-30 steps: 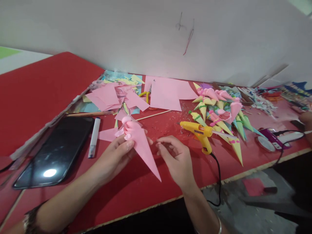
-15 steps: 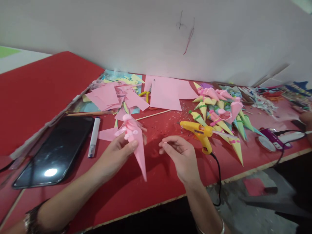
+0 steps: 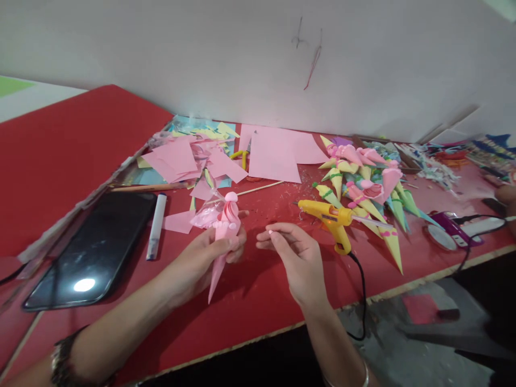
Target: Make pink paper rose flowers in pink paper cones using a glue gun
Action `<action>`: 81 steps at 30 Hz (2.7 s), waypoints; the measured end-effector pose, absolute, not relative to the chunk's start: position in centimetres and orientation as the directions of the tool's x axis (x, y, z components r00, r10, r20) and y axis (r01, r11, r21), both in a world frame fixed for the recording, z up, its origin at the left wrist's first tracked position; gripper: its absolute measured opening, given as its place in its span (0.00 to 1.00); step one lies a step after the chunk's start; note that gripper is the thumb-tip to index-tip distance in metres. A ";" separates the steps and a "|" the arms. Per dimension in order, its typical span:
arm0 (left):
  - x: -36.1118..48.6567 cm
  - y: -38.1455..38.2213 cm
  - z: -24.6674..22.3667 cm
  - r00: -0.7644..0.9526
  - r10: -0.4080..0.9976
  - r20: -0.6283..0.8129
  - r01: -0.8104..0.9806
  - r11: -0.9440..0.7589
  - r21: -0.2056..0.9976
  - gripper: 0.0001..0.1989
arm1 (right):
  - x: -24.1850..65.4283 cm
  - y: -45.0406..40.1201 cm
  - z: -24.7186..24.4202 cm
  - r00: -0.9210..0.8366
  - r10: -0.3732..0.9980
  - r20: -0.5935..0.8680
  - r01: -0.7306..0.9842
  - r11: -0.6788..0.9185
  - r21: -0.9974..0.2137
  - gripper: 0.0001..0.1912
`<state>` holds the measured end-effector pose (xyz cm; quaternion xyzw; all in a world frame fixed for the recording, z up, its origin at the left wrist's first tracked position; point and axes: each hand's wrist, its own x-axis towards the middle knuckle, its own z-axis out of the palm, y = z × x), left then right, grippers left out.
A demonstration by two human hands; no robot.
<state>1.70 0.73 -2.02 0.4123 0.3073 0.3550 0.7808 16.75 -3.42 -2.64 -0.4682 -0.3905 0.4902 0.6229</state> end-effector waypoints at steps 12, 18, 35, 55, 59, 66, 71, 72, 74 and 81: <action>1.8 0.3 -2.3 0.623 0.741 -0.249 -0.175 0.443 0.879 0.17 | 16.3 -3.6 -2.2 0.230 0.971 0.068 -0.161 0.107 -0.981 0.04; 1.7 0.1 -2.3 0.649 0.676 -0.348 -0.058 0.500 0.864 0.20 | 15.9 -3.8 -2.2 0.264 0.958 0.113 -0.138 0.153 -0.979 0.03; 1.4 -0.1 -2.0 0.557 0.822 -0.123 -0.012 0.156 0.988 0.18 | 15.5 -3.8 -2.0 0.244 0.960 0.139 -0.120 0.172 -0.978 0.05; 1.1 -0.4 -2.9 0.556 0.810 -0.187 -0.066 0.267 0.962 0.09 | 13.5 -3.8 -1.6 0.199 0.961 0.193 -0.222 0.235 -0.946 0.09; 1.1 -0.3 -2.8 0.587 0.793 -0.163 -0.100 0.271 0.958 0.09 | 13.4 -3.8 -1.6 0.198 0.964 0.179 -0.259 0.228 -0.939 0.08; 1.3 -0.3 -2.7 0.579 0.800 -0.159 -0.098 0.261 0.960 0.09 | 13.4 -3.9 -1.6 0.192 0.965 0.180 -0.268 0.228 -0.936 0.10; 1.5 -0.6 -2.2 0.540 0.826 -0.161 -0.079 0.240 0.968 0.06 | 13.5 -3.9 -1.6 0.181 0.965 0.190 -0.269 0.235 -0.934 0.10; 1.5 -0.7 -2.1 0.536 0.830 -0.158 -0.074 0.232 0.970 0.05 | 13.6 -3.9 -1.6 0.180 0.965 0.189 -0.270 0.233 -0.934 0.09; 1.5 -0.7 -1.9 0.535 0.831 -0.153 -0.060 0.217 0.974 0.05 | 13.6 -3.9 -1.5 0.179 0.966 0.188 -0.278 0.233 -0.932 0.09; 1.2 -0.2 -2.1 0.555 0.819 -0.147 -0.019 0.189 0.982 0.05 | 13.5 -3.7 -1.8 0.153 0.972 0.177 -0.312 0.217 -0.925 0.08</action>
